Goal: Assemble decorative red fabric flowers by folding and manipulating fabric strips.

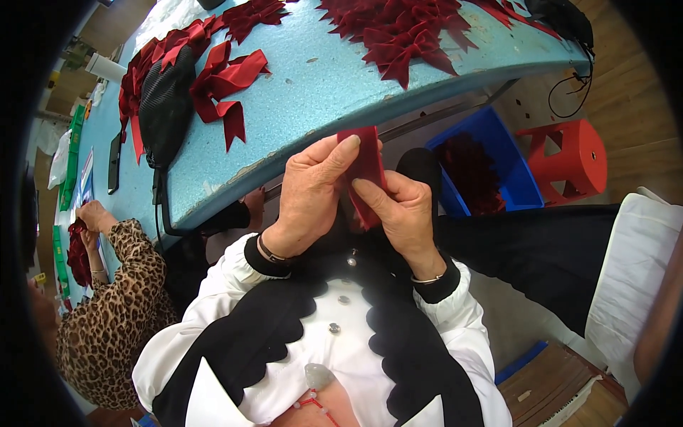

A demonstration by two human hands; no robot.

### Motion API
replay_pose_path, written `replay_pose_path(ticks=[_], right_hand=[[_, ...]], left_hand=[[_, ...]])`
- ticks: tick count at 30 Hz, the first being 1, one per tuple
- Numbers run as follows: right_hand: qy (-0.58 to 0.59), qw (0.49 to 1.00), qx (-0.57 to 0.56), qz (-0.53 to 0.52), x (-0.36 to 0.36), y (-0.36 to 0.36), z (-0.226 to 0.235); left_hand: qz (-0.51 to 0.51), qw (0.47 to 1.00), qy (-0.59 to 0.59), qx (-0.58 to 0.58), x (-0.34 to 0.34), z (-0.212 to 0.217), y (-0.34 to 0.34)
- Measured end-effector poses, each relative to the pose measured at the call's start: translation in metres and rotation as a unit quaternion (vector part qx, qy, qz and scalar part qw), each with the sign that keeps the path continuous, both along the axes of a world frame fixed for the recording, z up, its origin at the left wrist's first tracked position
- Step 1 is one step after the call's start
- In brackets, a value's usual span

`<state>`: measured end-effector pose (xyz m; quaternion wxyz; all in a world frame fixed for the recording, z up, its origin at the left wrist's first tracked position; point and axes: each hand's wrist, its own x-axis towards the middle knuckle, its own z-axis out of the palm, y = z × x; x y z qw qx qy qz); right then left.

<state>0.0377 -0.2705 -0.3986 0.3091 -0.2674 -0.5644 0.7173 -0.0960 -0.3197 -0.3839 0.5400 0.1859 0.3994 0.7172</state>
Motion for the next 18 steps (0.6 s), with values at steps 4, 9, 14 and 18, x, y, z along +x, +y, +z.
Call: replay_pose_path(ticks=[4, 9, 14, 18], right_hand=[[-0.023, 0.999, -0.009, -0.037, -0.003, 0.005, -0.002], [-0.020, 0.999, -0.018, -0.031, 0.002, 0.015, -0.007], [0.001, 0.999, -0.017, -0.027, -0.001, 0.026, -0.007], [-0.009, 1.000, -0.009, -0.016, -0.007, 0.028, -0.008]], left_hand=[[-0.040, 0.997, 0.064, 0.003, -0.012, -0.003, 0.008], [-0.052, 0.979, 0.197, -0.020, -0.034, -0.015, 0.007], [-0.045, 0.994, 0.089, -0.032, -0.052, -0.029, 0.004], [-0.199, 0.968, -0.027, -0.147, -0.044, -0.037, -0.003]])
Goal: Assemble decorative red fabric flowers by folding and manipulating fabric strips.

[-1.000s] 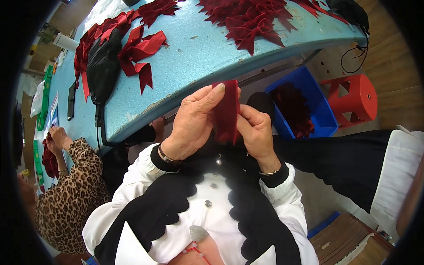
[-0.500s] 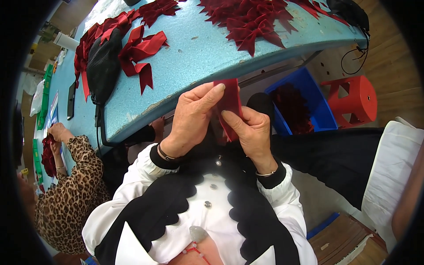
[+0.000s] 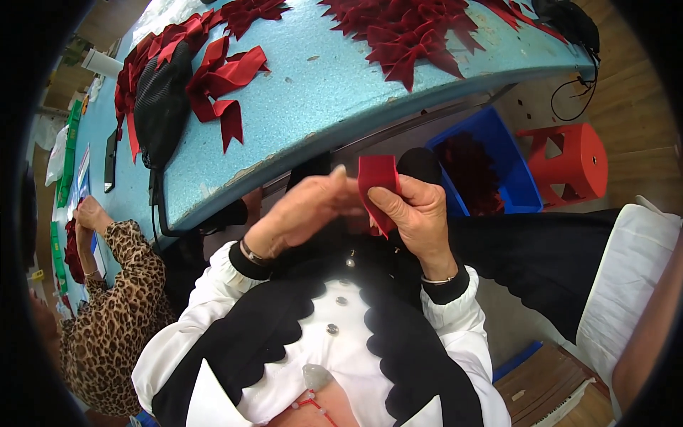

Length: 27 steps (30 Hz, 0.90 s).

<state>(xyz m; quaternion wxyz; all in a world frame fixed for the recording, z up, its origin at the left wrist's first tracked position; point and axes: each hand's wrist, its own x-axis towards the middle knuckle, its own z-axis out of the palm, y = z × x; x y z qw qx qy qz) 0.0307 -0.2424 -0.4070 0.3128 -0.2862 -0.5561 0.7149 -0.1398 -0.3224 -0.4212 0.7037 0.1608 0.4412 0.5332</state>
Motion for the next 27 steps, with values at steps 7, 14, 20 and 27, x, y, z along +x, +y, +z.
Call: replay_pose_path(ticks=[7, 14, 20, 27], right_hand=[[-0.014, 0.998, 0.019, 0.061, -0.004, -0.002, -0.006], [-0.054, 0.995, 0.014, 0.088, -0.001, -0.004, -0.005], [-0.070, 0.992, 0.018, 0.107, 0.004, 0.002, -0.007], [-0.036, 0.998, -0.023, 0.048, -0.002, 0.001, -0.008]], left_hand=[[0.037, 0.984, -0.140, 0.101, -0.002, 0.007, 0.002], [0.040, 0.995, -0.071, 0.061, -0.007, 0.004, 0.003], [0.099, 0.990, 0.015, 0.103, -0.001, -0.001, 0.006], [0.201, 0.973, 0.025, 0.114, 0.016, 0.003, 0.013]])
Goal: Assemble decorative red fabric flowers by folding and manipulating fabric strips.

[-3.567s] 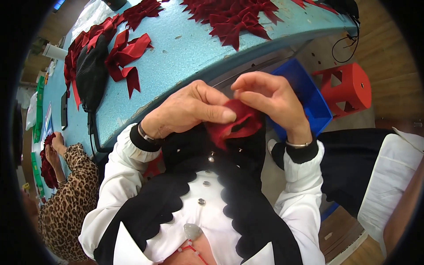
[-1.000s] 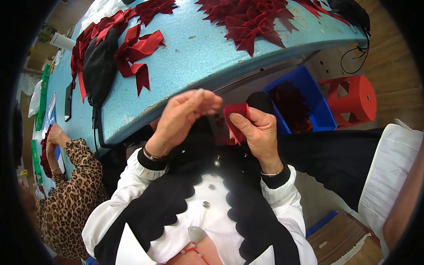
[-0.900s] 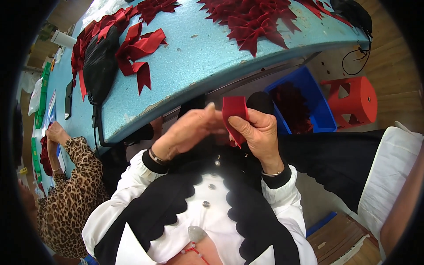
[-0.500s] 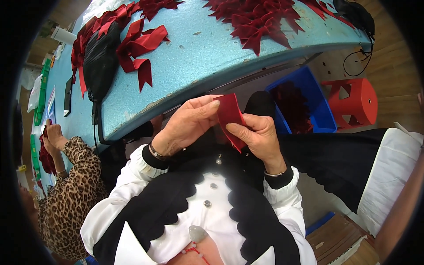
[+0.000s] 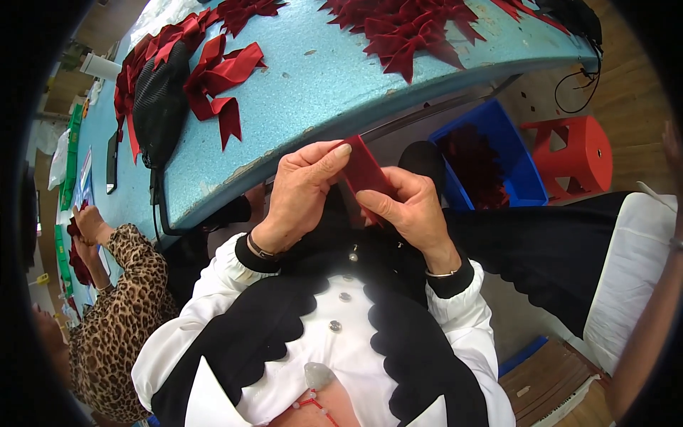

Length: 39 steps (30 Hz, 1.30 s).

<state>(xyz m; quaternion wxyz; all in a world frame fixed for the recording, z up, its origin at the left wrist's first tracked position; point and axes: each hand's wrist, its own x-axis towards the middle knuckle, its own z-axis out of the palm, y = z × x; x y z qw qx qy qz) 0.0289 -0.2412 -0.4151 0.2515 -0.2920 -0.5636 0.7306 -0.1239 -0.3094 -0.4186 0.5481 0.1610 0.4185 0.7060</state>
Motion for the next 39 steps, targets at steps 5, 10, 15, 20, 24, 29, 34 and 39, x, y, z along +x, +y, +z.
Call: replay_pose_path(ticks=[5, 10, 15, 20, 24, 29, 34, 39], right_hand=[[-0.019, 1.000, 0.013, -0.002, 0.006, 0.008, 0.004], [-0.051, 0.998, 0.022, 0.041, 0.018, 0.023, 0.007], [-0.064, 0.992, 0.029, 0.103, 0.024, 0.033, 0.008], [-0.072, 0.988, 0.077, 0.109, 0.029, 0.035, -0.005], [-0.097, 0.985, 0.082, 0.116, 0.028, 0.035, 0.002], [-0.093, 0.986, 0.076, 0.114, 0.026, 0.031, 0.002], [-0.110, 0.982, 0.107, 0.108, 0.018, 0.022, 0.002], [-0.094, 0.985, 0.102, 0.098, 0.010, 0.013, 0.000]], left_hand=[[-0.012, 1.000, 0.007, -0.002, 0.000, -0.001, 0.001], [-0.153, 0.984, -0.055, -0.068, -0.017, 0.010, 0.015], [-0.282, 0.951, -0.046, -0.116, -0.022, 0.012, 0.026], [-0.312, 0.940, 0.040, -0.135, -0.021, 0.005, 0.024], [-0.275, 0.948, 0.139, -0.083, -0.019, -0.004, 0.018], [-0.299, 0.945, 0.114, -0.071, -0.025, -0.002, 0.014], [-0.311, 0.942, 0.103, -0.071, -0.031, -0.004, 0.008], [-0.282, 0.949, 0.129, -0.060, -0.035, -0.003, -0.004]])
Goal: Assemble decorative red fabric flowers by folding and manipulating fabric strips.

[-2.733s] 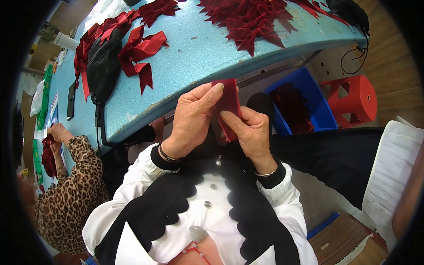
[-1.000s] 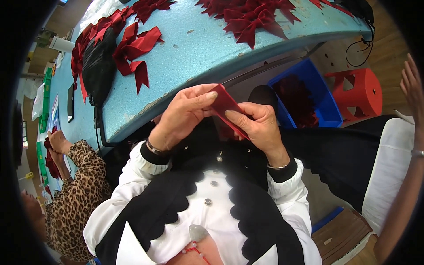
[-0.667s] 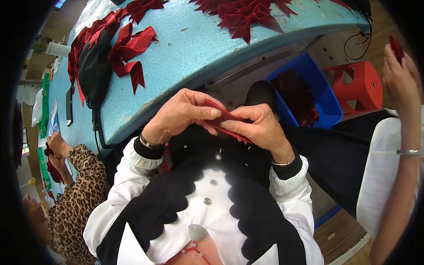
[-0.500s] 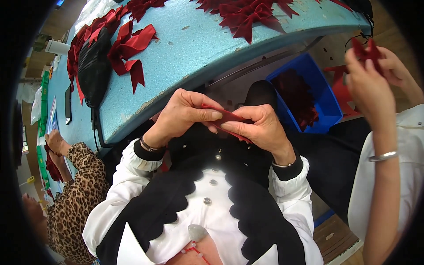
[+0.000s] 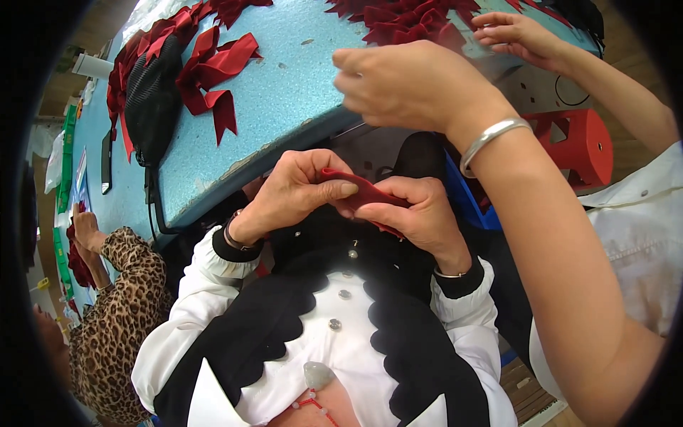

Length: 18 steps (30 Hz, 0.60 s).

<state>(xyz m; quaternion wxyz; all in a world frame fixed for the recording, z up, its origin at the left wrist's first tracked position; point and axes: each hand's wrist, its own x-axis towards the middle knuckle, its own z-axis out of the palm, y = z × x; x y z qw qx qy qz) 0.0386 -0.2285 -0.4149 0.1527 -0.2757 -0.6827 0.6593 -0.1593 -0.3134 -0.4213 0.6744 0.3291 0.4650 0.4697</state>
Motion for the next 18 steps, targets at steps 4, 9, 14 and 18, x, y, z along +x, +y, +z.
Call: replay_pose_path(ticks=[4, 9, 14, 18], right_hand=[[0.054, 0.985, -0.160, -0.028, -0.003, -0.011, -0.007], [0.144, 0.929, -0.340, 0.014, -0.012, -0.013, -0.010], [0.146, 0.925, -0.348, 0.037, -0.017, -0.018, -0.015], [0.149, 0.929, -0.331, 0.076, -0.024, -0.021, -0.012]], left_hand=[[-0.003, 0.999, -0.050, 0.021, -0.011, -0.003, -0.010], [-0.010, 0.992, -0.117, 0.046, -0.023, -0.001, -0.021], [-0.029, 0.993, -0.047, 0.105, -0.039, -0.007, -0.024], [-0.057, 0.977, 0.030, 0.205, -0.048, -0.005, -0.024]])
